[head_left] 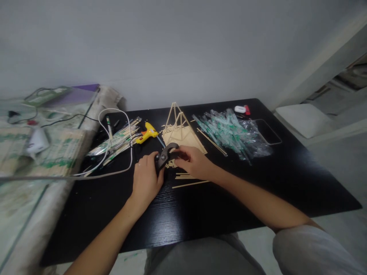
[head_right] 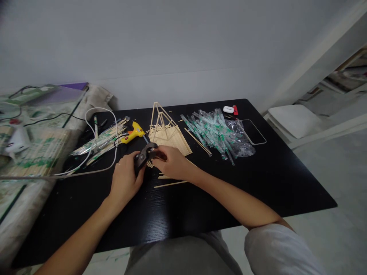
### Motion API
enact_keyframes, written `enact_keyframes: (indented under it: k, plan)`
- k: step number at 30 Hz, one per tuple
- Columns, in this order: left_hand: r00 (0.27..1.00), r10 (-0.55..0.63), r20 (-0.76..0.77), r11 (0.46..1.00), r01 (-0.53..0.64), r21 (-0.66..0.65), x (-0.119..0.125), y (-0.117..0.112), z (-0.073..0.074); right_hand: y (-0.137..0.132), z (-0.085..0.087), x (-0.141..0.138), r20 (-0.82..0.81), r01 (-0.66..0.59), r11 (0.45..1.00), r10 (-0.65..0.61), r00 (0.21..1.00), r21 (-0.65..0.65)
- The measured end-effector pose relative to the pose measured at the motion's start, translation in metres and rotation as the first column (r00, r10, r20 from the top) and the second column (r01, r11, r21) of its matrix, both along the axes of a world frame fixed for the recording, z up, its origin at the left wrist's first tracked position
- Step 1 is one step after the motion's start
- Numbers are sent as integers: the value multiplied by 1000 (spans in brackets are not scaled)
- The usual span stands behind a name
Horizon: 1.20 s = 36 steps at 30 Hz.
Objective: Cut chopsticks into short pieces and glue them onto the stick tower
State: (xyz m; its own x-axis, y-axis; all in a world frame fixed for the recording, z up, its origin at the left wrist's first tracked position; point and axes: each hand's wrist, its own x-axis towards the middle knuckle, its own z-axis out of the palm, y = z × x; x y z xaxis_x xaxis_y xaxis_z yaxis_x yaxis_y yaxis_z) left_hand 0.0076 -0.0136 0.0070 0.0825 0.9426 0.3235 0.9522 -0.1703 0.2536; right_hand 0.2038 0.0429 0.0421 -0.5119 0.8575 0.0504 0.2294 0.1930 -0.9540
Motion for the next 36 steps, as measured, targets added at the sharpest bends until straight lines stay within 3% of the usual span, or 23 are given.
enact_keyframes:
  k: [14, 20, 23, 30, 33, 36]
  plan:
    - [999, 34, 17, 999, -34, 5, -3, 2, -5, -2, -4, 0, 87, 42, 993, -52, 995, 106]
    - [974, 91, 209, 995, -79, -65, -9, 7, -4, -2, -8, -2, 27, 30, 999, -31, 999, 33]
    - [894, 109, 435, 985, -37, -170, -10, 8, -2, 0, -9, -1, -7, 14, 1000, -14, 1000, 4]
    - [597, 145, 789, 930, 191, -315, -3, 6, -4, -1, -3, 1, -226, -92, 979, 49, 973, -184]
    - [500, 134, 856, 896, 307, -320, 1, 3, 2, 2, 6, 6, -330, -58, 955, -42, 943, -289]
    - [423, 133, 896, 883, 360, -301, 1, 2, 9, 5, 12, 18, -363, 51, 942, -178, 915, -332]
